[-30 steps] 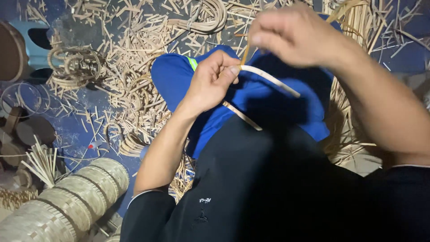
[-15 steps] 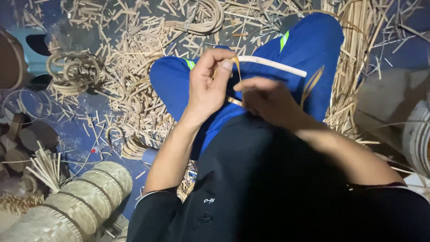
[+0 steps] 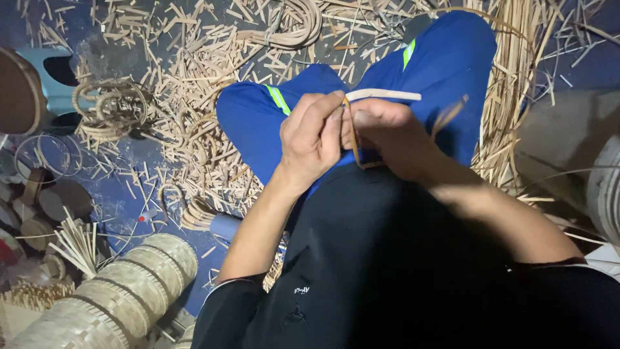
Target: Weaving thin bamboo strips around a frame to create components for a basket or furniture item.
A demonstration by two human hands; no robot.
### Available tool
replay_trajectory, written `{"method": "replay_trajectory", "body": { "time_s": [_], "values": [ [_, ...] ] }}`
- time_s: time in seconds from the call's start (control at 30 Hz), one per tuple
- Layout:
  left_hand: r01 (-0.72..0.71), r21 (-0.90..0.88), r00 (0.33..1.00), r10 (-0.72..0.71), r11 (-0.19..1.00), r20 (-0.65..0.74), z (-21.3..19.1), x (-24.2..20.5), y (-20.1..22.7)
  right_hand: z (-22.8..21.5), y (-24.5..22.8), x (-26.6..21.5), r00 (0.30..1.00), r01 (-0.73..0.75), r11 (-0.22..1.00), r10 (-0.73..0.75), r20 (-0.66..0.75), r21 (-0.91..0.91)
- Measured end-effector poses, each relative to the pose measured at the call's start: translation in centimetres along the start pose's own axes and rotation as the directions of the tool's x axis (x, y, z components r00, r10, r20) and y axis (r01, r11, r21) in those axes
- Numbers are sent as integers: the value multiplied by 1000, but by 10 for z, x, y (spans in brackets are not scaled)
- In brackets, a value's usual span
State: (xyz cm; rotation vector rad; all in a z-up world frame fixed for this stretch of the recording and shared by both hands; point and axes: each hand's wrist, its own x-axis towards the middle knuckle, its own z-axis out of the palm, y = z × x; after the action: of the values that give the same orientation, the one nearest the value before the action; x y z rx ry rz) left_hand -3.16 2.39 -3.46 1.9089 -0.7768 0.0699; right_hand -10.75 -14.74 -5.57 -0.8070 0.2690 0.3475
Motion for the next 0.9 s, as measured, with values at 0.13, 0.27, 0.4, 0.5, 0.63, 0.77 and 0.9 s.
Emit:
{"method": "replay_trajectory", "body": {
  "time_s": [0.13, 0.27, 0.4, 0.5, 0.63, 0.77, 0.9],
  "values": [
    [-155, 116, 988, 153, 981, 23, -2, 0, 1, 2, 0, -2, 998, 3, 962, -20, -58, -274],
    [-177, 139, 984, 177, 974, 14, 1, -3, 0, 11, -8, -2, 986, -39, 951, -12, -164, -307],
    [-4, 51, 1000, 4, 999, 6, 9, -11, 7, 13, -3, -6, 962, -90, 820, -75, -262, -565],
    [161, -49, 987, -161, 986, 9, 11, -14, 6, 7, 6, -6, 959, 27, 785, -195, -205, -619],
    [311, -388, 947, -319, 868, 45, 18, -24, -13, 9, 2, -7, 907, 242, 494, -420, 14, -835],
    [437, -639, 879, -453, 633, 152, 18, -24, -23, 8, -2, -5, 822, 355, 190, -529, 209, -915],
    [473, -709, 844, -498, 522, 196, 9, -13, -14, 1, -3, -5, 881, 293, 290, -452, 139, -911]
  ]
}}
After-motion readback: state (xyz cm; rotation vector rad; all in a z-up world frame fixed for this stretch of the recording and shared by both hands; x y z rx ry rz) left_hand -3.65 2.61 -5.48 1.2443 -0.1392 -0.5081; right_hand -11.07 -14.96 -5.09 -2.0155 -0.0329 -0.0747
